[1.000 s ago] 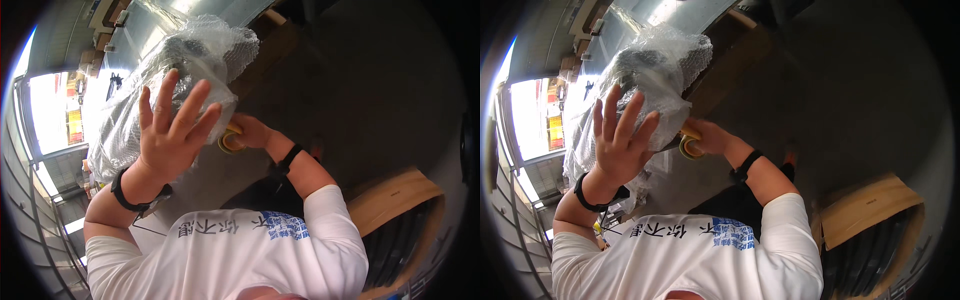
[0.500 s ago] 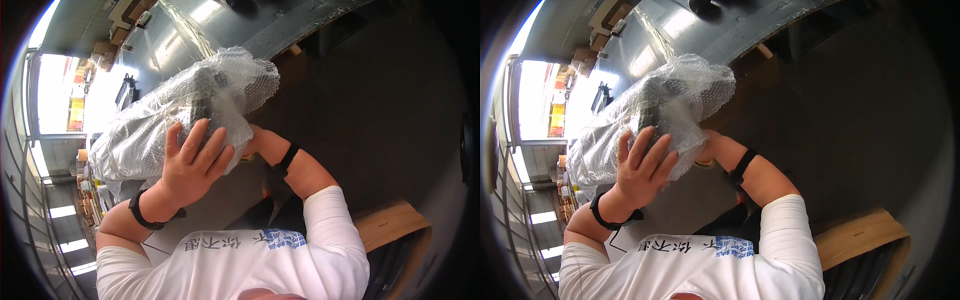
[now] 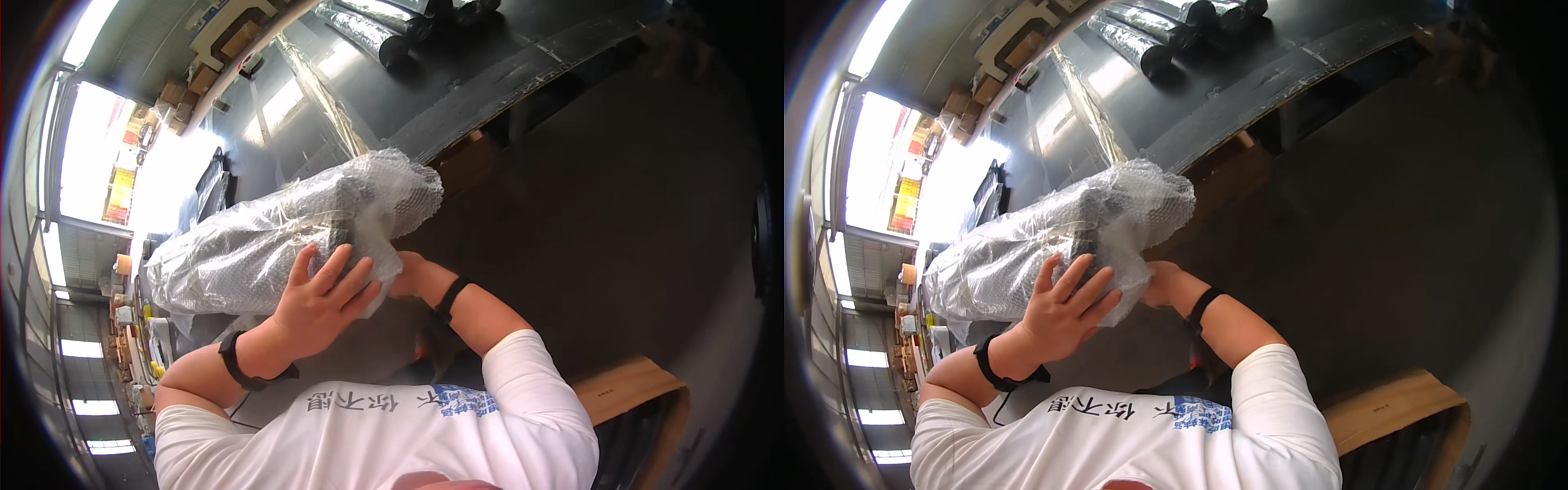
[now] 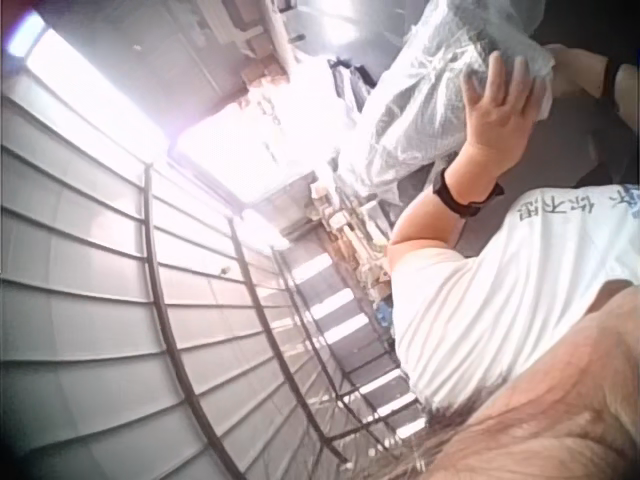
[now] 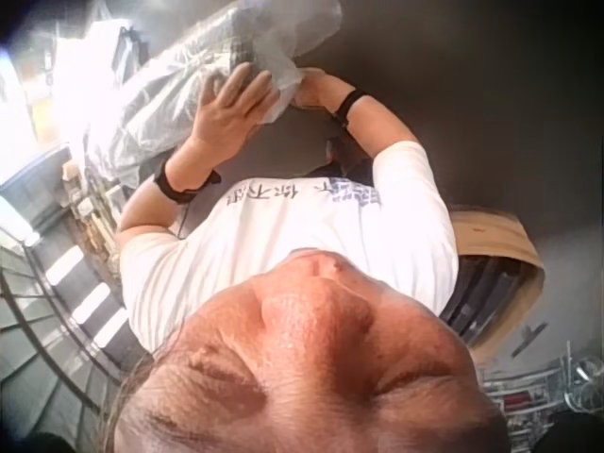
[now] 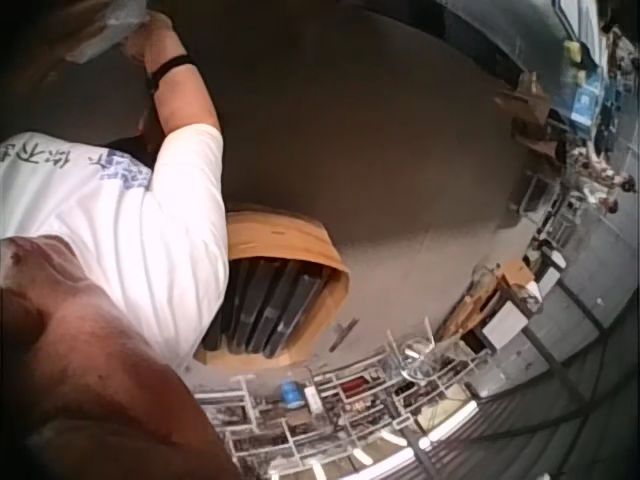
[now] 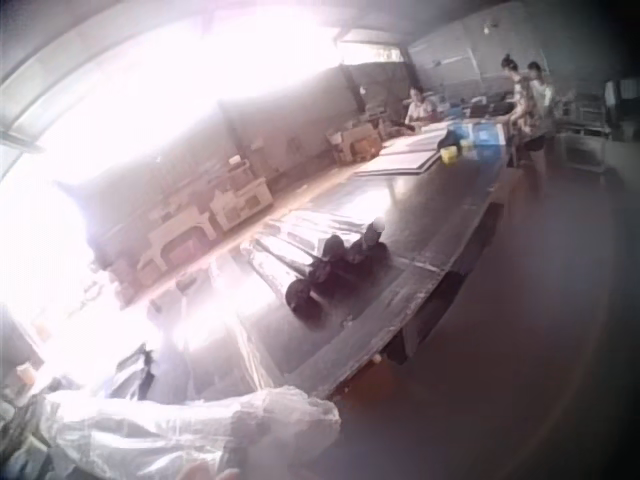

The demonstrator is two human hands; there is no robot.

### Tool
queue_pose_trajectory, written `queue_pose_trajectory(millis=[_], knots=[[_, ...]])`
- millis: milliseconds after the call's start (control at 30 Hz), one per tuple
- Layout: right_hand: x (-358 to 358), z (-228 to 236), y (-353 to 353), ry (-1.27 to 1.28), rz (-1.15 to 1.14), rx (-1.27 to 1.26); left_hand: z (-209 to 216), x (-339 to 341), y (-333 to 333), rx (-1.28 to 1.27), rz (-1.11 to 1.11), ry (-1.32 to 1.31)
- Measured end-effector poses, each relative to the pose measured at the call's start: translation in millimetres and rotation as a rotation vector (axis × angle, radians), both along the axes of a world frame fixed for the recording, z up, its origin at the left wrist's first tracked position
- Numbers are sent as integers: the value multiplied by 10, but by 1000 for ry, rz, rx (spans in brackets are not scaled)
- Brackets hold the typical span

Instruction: Wrap a large part in bubble wrap and secure it with tape.

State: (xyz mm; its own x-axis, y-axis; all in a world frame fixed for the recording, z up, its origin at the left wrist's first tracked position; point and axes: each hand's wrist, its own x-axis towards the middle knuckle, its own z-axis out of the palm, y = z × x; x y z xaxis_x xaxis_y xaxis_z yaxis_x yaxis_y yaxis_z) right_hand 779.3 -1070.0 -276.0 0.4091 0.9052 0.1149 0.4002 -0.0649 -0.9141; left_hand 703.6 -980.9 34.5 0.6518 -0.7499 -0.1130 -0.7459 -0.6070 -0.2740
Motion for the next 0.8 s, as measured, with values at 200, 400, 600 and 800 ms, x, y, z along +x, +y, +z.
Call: queue_pose_trajectory(millis=[200, 400, 600, 800], knots=[[-442, 459, -1500, 188, -236, -594, 431, 795, -263, -115, -85, 290], [-786, 587, -2316, 580, -644, -452, -371, 1822, -584, 342, -234, 456], [-688, 659, -2738, 774, -730, -108, -388, 2225, -956, 1128, 391, 893], [-21, 1224, -2820, 1157, -576, 625, 526, 2624, -1136, 134, 734, 1182]])
